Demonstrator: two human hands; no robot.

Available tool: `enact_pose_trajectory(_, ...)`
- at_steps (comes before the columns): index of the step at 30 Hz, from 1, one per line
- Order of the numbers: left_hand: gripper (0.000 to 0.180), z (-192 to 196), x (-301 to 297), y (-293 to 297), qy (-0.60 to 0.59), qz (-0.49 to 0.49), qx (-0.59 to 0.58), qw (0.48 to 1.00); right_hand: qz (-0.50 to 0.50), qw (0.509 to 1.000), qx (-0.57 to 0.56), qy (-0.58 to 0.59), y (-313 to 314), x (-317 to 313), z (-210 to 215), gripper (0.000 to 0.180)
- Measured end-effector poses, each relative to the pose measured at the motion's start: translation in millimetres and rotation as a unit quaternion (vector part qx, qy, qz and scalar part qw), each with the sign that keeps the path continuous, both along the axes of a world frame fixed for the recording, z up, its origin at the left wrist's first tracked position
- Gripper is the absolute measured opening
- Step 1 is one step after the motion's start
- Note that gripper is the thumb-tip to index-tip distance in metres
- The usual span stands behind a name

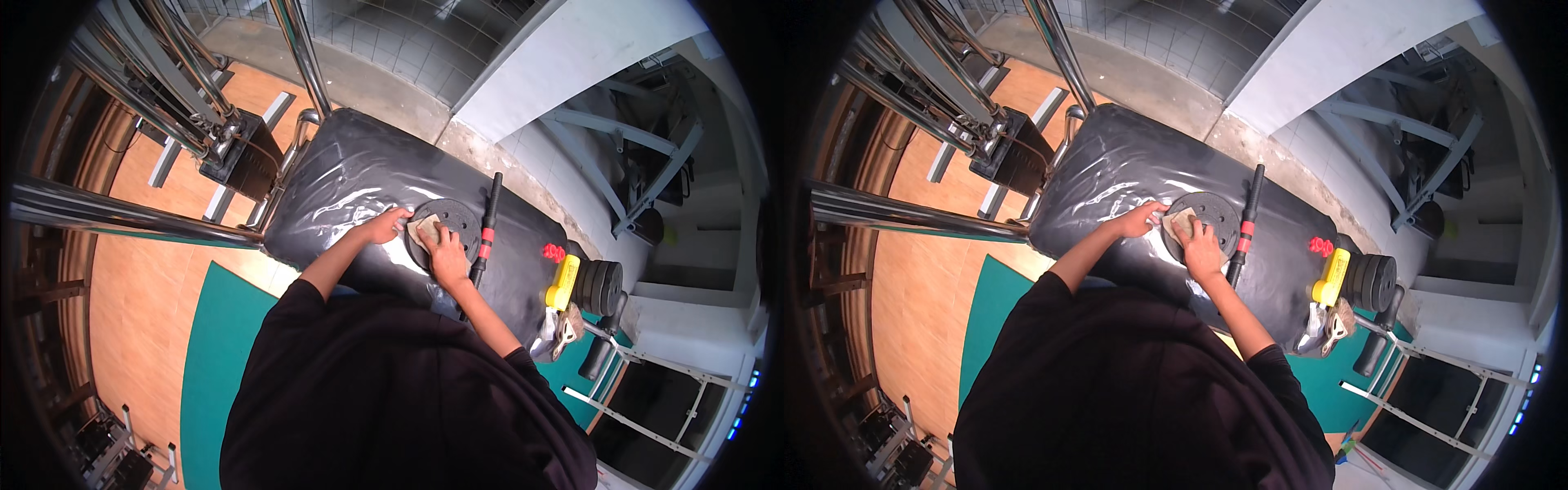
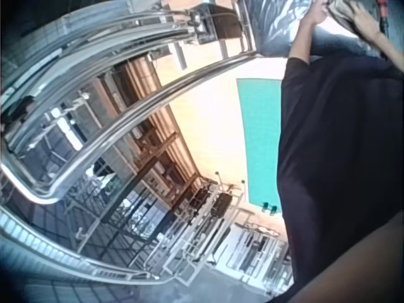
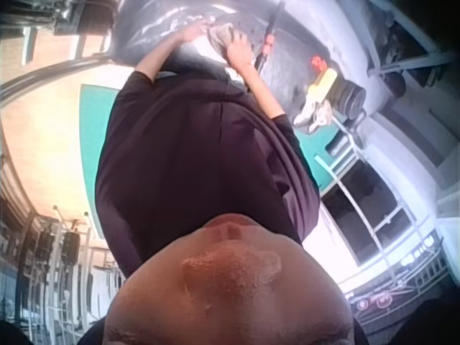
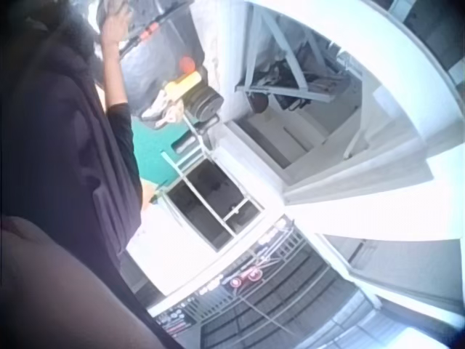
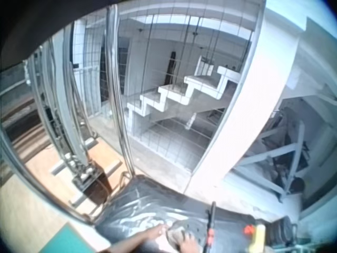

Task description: The person wipes a weight plate with a cloth, then assembles a dumbbell by sliding weight plates onto a bar and securing them with collars. The person handles the bar, plates, and collars by hand on a padded bench.

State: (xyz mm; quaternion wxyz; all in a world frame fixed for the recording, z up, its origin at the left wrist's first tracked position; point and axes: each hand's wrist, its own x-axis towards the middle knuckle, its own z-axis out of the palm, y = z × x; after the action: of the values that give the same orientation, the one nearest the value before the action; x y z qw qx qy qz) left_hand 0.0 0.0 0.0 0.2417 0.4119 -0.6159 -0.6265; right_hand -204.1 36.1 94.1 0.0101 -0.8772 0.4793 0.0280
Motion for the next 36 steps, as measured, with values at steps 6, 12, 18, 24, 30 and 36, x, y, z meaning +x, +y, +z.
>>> enact_pose_trajectory(6, 0.064, 12.9, 13.5, 6.4, -0.035, 0.019, -0.016, 0.999, -0.113, 0.989, -0.061, 0.071, -60.4, 4.5, 1.4, 0.047)
enact_pose_trajectory(12, 0.062, 15.9, 13.7, 7.0, -0.025, 0.027, -0.013, 0.999, -0.084, 0.988, -0.043, 0.124, -33.5, 33.9, 0.3, 0.041)
enact_pose_trajectory(18, 0.057, 3.3, 13.1, 3.1, -0.024, 0.032, -0.033, 0.999, 0.01, 0.993, -0.044, 0.106, -14.9, 31.4, 2.1, 0.041)
enact_pose_trajectory(24, 0.057, -1.4, 14.2, 3.1, -0.001, 0.029, -0.052, 0.998, -0.036, 0.981, -0.091, 0.167, -58.0, 32.4, 1.1, 0.043)
enact_pose_trajectory(30, 0.054, -1.7, 12.6, 5.0, -0.012, 0.041, -0.045, 0.998, -0.142, 0.986, 0.006, 0.088, -34.9, 50.7, -0.4, 0.034)
enact_pose_trajectory(36, 0.053, -7.4, 13.4, -0.1, -0.014, 0.027, -0.054, 0.998, -0.068, 0.99, 0.08, 0.096, 1.1, 46.7, 20.4, 0.046)
